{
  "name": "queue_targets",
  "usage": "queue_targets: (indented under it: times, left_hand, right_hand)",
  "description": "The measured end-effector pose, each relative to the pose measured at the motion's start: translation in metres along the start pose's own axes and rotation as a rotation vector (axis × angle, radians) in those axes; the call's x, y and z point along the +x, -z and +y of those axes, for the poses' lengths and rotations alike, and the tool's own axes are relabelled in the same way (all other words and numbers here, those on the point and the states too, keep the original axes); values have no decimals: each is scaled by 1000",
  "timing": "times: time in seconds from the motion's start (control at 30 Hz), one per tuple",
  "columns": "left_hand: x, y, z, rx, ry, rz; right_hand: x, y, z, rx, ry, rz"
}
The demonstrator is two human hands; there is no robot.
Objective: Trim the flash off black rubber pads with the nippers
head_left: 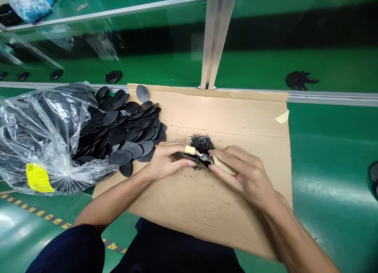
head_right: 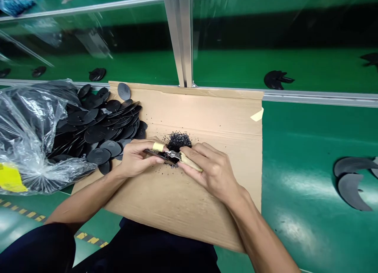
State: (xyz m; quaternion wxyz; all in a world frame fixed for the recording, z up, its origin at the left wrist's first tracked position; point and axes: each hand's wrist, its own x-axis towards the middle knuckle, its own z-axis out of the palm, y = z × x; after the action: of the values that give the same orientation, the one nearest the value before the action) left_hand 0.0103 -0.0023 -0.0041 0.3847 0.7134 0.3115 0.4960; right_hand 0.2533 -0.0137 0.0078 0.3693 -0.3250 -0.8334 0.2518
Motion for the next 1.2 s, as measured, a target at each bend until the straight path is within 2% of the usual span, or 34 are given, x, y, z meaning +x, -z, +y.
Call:
queue_targets:
  times: [0.1,0.2,0.33,0.4,0.47,0.57,0.83,0.93,1.1,1.2]
  left_hand:
    - [1,1,2,39,-2,-6]
    - [3,2,5,135,-40,-17]
    - [2,6,3,336,-155,-143]
    - [1,9,0,497,-217,-208]
    - [-1,11,-3,647,-265,-217]
    - [-1,12,-3,705,-289,-126]
    - [-3,-2,6,236,-104,34]
    - [-3,-3,5,219,-105,-1]
    - [-3,2,0,542,-242,-159]
    - [-5,3,-2,611,-234,-218]
  right_hand:
    - [0,1,0,-25,4,32]
    - [2,3,3,-157,33,81]
    - [4,2,6,-414,82,66]
    - [4,2,6,-458,99,47]
    - [3,2,7,-443,98,36]
    - [3,4,8,-376,68,37]
    - [5,-6,-3,59,-108,90]
    - [4,-11,-7,92,-74,144]
    - [2,-12,-12,-131,144,151]
    - [3,-8,-16,75,81,130]
